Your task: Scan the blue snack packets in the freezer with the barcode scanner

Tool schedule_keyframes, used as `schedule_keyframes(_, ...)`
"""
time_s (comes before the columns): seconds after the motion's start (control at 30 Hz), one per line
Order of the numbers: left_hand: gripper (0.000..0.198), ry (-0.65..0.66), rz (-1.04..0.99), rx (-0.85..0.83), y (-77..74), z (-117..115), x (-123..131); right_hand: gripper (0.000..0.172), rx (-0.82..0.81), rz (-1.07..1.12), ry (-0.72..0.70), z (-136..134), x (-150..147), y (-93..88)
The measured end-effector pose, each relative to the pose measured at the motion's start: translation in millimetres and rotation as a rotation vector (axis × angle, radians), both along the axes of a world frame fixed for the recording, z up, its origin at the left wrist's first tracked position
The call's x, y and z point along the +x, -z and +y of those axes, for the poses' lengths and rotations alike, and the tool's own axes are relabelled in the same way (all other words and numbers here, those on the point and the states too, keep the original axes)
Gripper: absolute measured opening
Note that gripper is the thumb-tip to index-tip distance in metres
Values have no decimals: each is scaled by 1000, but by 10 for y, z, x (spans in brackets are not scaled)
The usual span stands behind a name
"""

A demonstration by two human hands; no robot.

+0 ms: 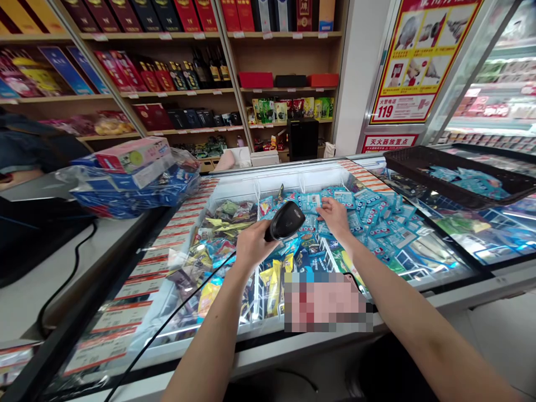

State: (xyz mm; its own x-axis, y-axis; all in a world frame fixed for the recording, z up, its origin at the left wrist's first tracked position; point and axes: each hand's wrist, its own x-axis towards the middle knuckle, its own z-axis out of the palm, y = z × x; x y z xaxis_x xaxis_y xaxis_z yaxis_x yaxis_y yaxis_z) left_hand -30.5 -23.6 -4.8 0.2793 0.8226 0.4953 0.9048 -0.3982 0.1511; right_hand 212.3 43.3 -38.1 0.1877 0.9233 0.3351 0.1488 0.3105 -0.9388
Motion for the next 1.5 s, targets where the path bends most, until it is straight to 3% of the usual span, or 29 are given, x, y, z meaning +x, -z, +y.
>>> schedule_keyframes(0.33,25,-1,-2,-20,-9,-17,18,31,21,-10,-9,-31,-20,-13)
schedule_keyframes(0.53,28,13,-4,13,11,6,-20,45,55,-63,6,-14,2,29)
schedule_keyframes(0.63,32,1,-50,34,11,27,-78,47,99,-178,116,0,72,20)
schedule_keyframes(0.77,36,-89,-93,36,-4,59,-161,34,175,-555,411,-31,178,-46)
schedule_keyframes(0.83,37,-125,-98,31,-12,74,-192,34,215,-743,483,-82,176,-79)
schedule_keyframes(0.9,40,-131,-106,33,-17,84,-213,37,250,-902,423,-142,119,-91)
schedule_keyframes(1.07,39,-131,-89,30,-17,84,-225,37,357,-1272,-38,-219,-96,-26)
schedule_keyframes(1.13,39,-131,-80,25,-18,78,-223,37,344,-1354,-115,-210,-126,3)
schedule_keyframes(1.27,39,-167,-78,11,-27,71,-227,35,265,-1396,-77,-166,-72,27)
schedule_keyframes(1.5,39,-204,19,-16,-9,84,-283,35,287,-1467,32,-127,7,71)
